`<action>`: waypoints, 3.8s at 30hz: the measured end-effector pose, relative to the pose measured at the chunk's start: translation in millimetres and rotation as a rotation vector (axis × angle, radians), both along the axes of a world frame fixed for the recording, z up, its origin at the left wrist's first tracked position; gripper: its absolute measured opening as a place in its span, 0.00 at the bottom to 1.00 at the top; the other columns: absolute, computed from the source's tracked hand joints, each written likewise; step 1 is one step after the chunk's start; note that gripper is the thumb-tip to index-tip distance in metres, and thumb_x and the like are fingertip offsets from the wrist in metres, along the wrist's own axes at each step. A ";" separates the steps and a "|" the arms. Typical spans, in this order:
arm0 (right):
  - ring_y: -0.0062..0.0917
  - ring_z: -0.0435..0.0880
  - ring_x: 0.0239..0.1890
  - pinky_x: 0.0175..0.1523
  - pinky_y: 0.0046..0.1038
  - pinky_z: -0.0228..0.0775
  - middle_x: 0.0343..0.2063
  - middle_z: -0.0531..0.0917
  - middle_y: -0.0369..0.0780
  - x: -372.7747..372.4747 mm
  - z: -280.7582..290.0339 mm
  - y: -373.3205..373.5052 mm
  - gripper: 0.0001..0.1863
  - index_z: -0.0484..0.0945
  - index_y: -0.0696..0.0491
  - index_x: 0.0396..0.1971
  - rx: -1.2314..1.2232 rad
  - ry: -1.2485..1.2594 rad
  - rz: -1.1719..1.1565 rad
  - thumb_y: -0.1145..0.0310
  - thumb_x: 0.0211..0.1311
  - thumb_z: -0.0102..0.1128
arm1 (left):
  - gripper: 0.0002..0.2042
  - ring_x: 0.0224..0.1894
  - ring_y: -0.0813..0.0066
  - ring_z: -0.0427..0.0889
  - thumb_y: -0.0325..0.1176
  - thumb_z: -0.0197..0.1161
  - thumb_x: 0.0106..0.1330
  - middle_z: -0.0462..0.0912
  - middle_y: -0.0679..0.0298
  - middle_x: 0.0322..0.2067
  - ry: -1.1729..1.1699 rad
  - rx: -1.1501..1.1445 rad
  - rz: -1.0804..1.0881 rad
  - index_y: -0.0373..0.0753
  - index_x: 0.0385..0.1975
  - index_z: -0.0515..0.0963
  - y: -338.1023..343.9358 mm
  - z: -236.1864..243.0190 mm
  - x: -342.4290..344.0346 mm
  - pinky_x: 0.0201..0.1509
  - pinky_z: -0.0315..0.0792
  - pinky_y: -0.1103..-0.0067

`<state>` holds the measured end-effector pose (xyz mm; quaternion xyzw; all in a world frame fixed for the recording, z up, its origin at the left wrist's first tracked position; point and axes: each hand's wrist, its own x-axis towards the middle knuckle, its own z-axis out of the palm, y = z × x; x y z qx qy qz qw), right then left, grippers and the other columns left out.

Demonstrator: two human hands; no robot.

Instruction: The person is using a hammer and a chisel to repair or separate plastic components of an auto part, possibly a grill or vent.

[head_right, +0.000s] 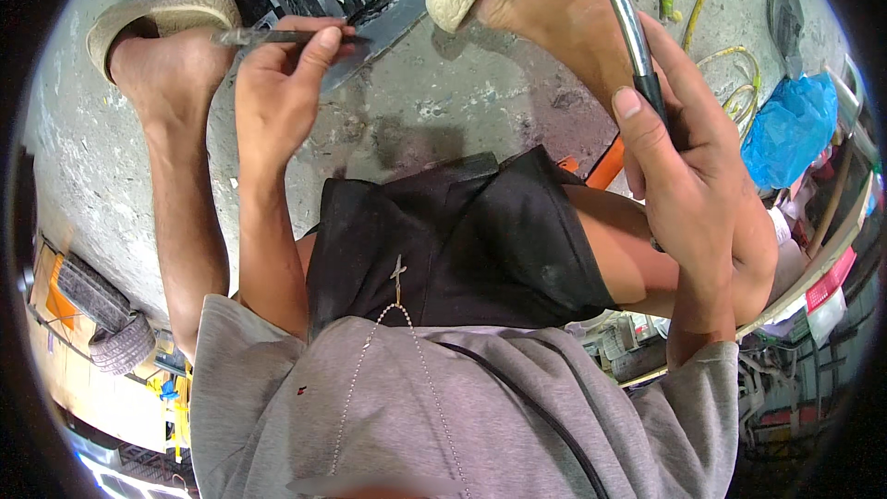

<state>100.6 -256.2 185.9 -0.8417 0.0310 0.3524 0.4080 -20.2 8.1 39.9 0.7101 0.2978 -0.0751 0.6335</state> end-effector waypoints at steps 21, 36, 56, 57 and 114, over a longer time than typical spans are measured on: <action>0.09 0.66 0.19 0.22 0.14 0.56 0.30 0.81 0.32 0.2 -0.8 2.0 0.29 0.68 0.57 0.70 -0.037 0.027 0.018 0.70 0.71 0.60 | 0.08 0.36 0.65 0.91 0.33 0.60 0.74 0.89 0.56 0.30 -0.067 0.416 -0.045 0.37 0.38 0.84 2.4 -22.2 -2.2 0.39 0.80 0.75; 0.09 0.65 0.21 0.25 0.14 0.55 0.33 0.80 0.32 -2.0 -5.3 0.8 0.29 0.66 0.58 0.71 0.008 0.081 -0.003 0.73 0.71 0.59 | 0.08 0.39 0.70 0.91 0.33 0.60 0.74 0.90 0.58 0.32 -0.067 0.239 0.034 0.37 0.40 0.83 7.6 -21.0 -4.3 0.40 0.80 0.76; 0.27 0.84 0.45 0.50 0.25 0.75 0.46 0.85 0.45 -5.6 -10.4 4.5 0.27 0.67 0.64 0.69 -0.103 -0.240 0.660 0.73 0.73 0.54 | 0.08 0.34 0.62 0.90 0.32 0.59 0.75 0.89 0.55 0.31 -0.088 0.486 0.049 0.35 0.39 0.82 -7.9 -31.7 -5.1 0.38 0.80 0.72; 0.29 0.87 0.41 0.48 0.27 0.76 0.42 0.86 0.47 -6.2 -10.3 6.1 0.27 0.69 0.61 0.67 -0.105 -0.240 0.664 0.74 0.70 0.58 | 0.05 0.31 0.58 0.87 0.31 0.61 0.71 0.86 0.57 0.26 -0.107 0.461 0.110 0.39 0.35 0.82 -10.5 -33.8 -3.7 0.37 0.77 0.69; 0.34 0.71 0.69 0.70 0.30 0.61 0.65 0.74 0.50 0.3 -18.2 6.8 0.27 0.67 0.62 0.69 -0.132 -0.165 0.723 0.70 0.74 0.58 | 0.10 0.42 0.78 0.86 0.33 0.60 0.75 0.90 0.60 0.36 0.180 0.144 -0.120 0.33 0.45 0.83 46.0 -5.0 -35.5 0.50 0.76 0.81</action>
